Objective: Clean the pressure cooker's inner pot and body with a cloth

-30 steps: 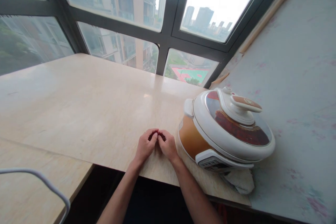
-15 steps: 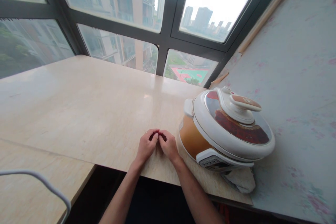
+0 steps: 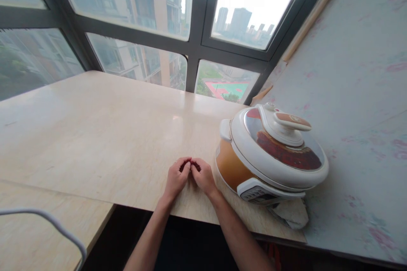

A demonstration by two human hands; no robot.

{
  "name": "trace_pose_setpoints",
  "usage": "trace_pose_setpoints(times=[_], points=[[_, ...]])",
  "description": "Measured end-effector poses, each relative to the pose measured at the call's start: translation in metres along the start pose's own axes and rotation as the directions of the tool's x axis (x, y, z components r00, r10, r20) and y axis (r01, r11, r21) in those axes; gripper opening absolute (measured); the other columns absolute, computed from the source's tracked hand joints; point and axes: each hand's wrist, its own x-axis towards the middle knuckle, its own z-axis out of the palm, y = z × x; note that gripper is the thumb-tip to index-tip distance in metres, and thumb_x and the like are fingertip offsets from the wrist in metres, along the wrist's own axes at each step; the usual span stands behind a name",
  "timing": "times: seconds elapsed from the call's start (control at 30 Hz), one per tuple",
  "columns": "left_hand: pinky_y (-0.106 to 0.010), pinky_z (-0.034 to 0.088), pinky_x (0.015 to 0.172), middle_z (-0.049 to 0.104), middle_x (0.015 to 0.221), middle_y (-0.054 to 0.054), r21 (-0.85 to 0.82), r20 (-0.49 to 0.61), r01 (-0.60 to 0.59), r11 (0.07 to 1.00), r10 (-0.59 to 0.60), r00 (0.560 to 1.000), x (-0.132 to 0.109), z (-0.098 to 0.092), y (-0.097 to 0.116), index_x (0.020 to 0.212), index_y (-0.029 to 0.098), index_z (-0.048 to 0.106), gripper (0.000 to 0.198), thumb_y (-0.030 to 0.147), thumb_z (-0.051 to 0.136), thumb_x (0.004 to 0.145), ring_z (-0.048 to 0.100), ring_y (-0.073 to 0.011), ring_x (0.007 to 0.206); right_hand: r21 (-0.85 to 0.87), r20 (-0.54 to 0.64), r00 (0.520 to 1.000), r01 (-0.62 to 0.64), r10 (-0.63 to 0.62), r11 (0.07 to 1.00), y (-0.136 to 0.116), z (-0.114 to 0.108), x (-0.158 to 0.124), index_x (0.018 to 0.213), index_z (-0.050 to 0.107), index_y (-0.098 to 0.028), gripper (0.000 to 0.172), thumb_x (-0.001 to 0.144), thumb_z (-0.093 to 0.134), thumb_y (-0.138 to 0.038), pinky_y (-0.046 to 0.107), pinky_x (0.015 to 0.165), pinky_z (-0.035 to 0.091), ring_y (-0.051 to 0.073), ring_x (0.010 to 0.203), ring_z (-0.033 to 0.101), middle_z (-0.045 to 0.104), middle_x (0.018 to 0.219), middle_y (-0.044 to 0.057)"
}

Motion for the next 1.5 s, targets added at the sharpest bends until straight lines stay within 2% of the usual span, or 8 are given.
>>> trace_pose_setpoints(times=[0.3,0.6,1.03,1.17,1.33,1.43,1.5], points=[[-0.043,0.059,0.093,0.079,0.105,-0.01,0.002,-0.006,0.001,1.0,-0.001,1.0,-0.001,-0.002,0.006,0.102,0.019,0.074,0.027,0.034,0.055,0.091,0.073,-0.024,0.099,-0.048,-0.007,1.0,0.026,-0.026,0.998,-0.008,0.0,-0.004,0.098,0.072,-0.021,0.023,0.092,0.051,-0.023,0.032,0.08,0.054,0.019,0.085,0.069,0.075,0.095,0.006],[-0.045,0.059,0.093,0.078,0.104,-0.011,-0.015,-0.034,0.037,0.999,-0.037,0.999,-0.003,-0.001,0.002,0.101,0.018,0.075,0.03,0.039,0.056,0.09,0.073,-0.0256,0.099,-0.107,0.006,0.999,0.048,-0.048,0.993,-0.012,0.002,-0.004,0.094,0.073,-0.02,0.024,0.091,0.05,-0.019,0.032,0.079,0.053,0.021,0.085,0.068,0.074,0.092,0.007],[-0.045,0.059,0.094,0.078,0.105,-0.011,0.006,-0.024,0.039,0.999,-0.039,0.999,-0.003,-0.004,0.007,0.102,0.019,0.075,0.03,0.039,0.057,0.09,0.074,-0.0258,0.1,-0.081,-0.003,0.999,0.051,-0.051,0.995,-0.012,0.003,-0.004,0.093,0.073,-0.021,0.023,0.091,0.05,-0.02,0.032,0.079,0.053,0.021,0.084,0.068,0.075,0.092,0.006],[-0.044,0.06,0.093,0.079,0.105,-0.011,0.009,-0.03,0.038,0.999,-0.038,0.999,-0.002,-0.005,0.007,0.101,0.019,0.075,0.03,0.04,0.058,0.089,0.074,-0.0258,0.1,-0.032,-0.015,0.998,0.06,-0.061,0.998,-0.011,0.002,-0.003,0.093,0.074,-0.022,0.023,0.09,0.051,-0.021,0.032,0.08,0.054,0.019,0.084,0.069,0.076,0.092,0.005],[-0.042,0.061,0.089,0.08,0.1,-0.011,-0.031,-0.026,0.045,0.999,-0.046,0.999,-0.001,-0.005,0.012,0.096,0.019,0.076,0.034,0.048,0.063,0.086,0.075,-0.0265,0.096,0.131,-0.085,0.996,0.037,-0.026,0.991,-0.012,0.001,-0.005,0.091,0.076,-0.02,0.021,0.089,0.055,-0.026,0.032,0.075,0.056,0.02,0.082,0.07,0.077,0.089,0.006],[-0.041,0.063,0.084,0.08,0.098,-0.011,-0.054,-0.01,0.079,0.995,-0.079,0.997,-0.002,-0.004,0.015,0.097,0.018,0.075,0.038,0.052,0.066,0.083,0.077,-0.0269,0.092,0.215,-0.115,0.993,0.023,0.002,0.976,-0.016,-0.003,-0.016,0.095,0.077,-0.019,0.023,0.089,0.056,-0.029,0.031,0.068,0.056,0.02,0.075,0.069,0.076,0.088,0.007],[-0.04,0.063,0.081,0.08,0.097,-0.011,-0.014,0.007,0.058,0.998,-0.058,0.998,-0.003,-0.002,0.016,0.097,0.018,0.075,0.037,0.052,0.067,0.083,0.077,-0.0269,0.09,0.27,-0.116,0.993,0.004,0.029,0.963,-0.019,-0.009,-0.029,0.099,0.077,-0.019,0.025,0.089,0.057,-0.029,0.03,0.064,0.056,0.019,0.069,0.068,0.075,0.085,0.007]])
